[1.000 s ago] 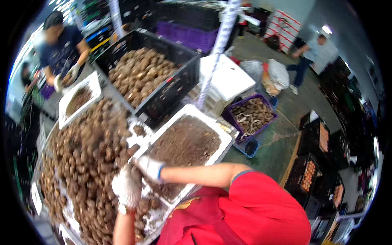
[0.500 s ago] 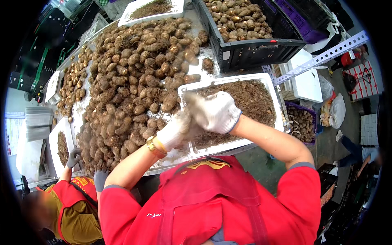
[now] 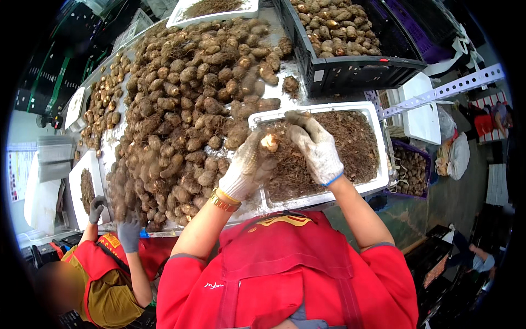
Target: The person peels yams by hand using a fibrous material to scrub the skin off. They pick up a yam from a large pile on a table, rub it with the fibrous material, and place the cleaned yam into a white container. The process is repeated continuously.
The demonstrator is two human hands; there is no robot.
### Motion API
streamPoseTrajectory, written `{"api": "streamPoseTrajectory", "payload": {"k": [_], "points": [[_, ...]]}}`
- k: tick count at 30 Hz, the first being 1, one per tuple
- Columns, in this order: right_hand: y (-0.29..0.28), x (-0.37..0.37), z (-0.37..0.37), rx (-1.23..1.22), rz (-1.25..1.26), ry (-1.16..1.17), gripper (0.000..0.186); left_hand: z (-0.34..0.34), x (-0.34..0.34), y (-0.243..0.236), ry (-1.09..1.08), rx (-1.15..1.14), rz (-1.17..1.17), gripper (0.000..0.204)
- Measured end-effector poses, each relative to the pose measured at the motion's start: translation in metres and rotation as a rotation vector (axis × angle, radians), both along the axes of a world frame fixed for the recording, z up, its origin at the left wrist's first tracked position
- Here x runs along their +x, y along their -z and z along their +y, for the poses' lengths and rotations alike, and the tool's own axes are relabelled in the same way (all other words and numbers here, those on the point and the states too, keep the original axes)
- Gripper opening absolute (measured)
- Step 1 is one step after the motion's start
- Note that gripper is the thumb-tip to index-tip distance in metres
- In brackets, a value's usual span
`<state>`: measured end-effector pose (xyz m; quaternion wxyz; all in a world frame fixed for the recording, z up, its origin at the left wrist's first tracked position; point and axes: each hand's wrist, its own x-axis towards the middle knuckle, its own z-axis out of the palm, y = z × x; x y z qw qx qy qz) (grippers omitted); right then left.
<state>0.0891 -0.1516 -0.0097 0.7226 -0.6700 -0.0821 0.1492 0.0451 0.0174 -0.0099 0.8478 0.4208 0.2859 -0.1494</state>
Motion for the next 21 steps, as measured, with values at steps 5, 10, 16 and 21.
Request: {"api": "streamPoseTrajectory", "payload": {"k": [5, 10, 16, 21], "points": [[-0.042, -0.012, 0.018, -0.403, -0.353, -0.044, 0.022, 0.007, -0.002, 0.033, 0.212, 0.405, -0.299, 0.036], [-0.019, -0.012, 0.027, -0.183, -0.026, -0.048, 0.020, -0.002, -0.009, 0.065, 0.464, 1.420, -0.637, 0.030], [0.032, 0.000, -0.002, -0.143, 0.042, -0.026, 0.023, -0.006, -0.018, 0.000, 0.361, 1.057, -0.446, 0.025], [-0.033, -0.020, 0.006, -0.167, -0.320, -0.012, 0.016, -0.013, -0.010, 0.001, 0.044, -0.121, 0.080, 0.040]]}}
